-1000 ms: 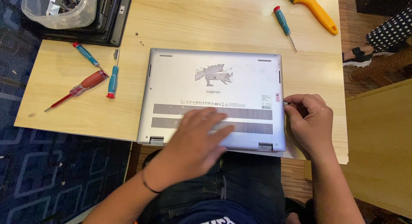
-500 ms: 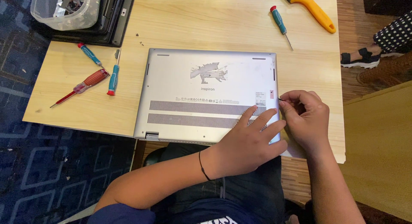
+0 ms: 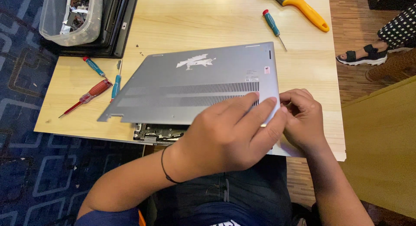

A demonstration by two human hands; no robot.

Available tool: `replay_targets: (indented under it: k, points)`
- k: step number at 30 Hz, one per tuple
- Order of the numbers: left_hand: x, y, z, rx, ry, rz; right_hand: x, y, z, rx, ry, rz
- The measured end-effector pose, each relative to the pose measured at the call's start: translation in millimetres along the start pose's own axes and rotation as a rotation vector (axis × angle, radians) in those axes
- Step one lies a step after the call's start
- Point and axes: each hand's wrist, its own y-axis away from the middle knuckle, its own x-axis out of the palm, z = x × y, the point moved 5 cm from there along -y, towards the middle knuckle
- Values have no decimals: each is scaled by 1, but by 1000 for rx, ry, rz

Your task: Disassembling and cleaning a laptop using a screwdriver and a brush

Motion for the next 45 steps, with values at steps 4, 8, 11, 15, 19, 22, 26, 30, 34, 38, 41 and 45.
replay_targets:
  k: [4, 8, 11, 15, 19, 22, 26, 30, 34, 38, 41, 45]
  points:
    - [-17, -11, 12, 80, -192, -30, 2, -2, 10, -54, 45, -28]
    - [-27, -25, 26, 109, -287, -19, 2, -1, 12, -92, 86, -22]
    - [-29, -27, 38, 143, -385, -40, 4, 0, 9, -42, 105, -4]
    - [-30, -31, 54, 194, -481, -16, 5, 1, 10, -87, 92, -9]
    - [-22, -34, 74, 246, -427, 58, 6, 2, 12, -95, 30, 2]
    - [-9, -39, 87, 296, -461, 71, 9, 2, 11, -69, 18, 26]
    - [5, -44, 100, 296, -376, 108, 9, 3, 13, -52, 21, 25]
    - [16, -42, 106, 255, -305, 170, 9, 3, 11, -45, 36, 17]
    - [19, -44, 114, 226, -237, 181, 9, 2, 11, -34, 81, 16]
    - [31, -42, 133, 213, -242, 180, 10, 2, 14, -57, 95, 14]
    - [40, -37, 145, 252, -295, 145, 10, 2, 15, -83, 122, 11]
    - [68, -27, 149, 386, -454, 245, 10, 1, 18, -114, 147, 4]
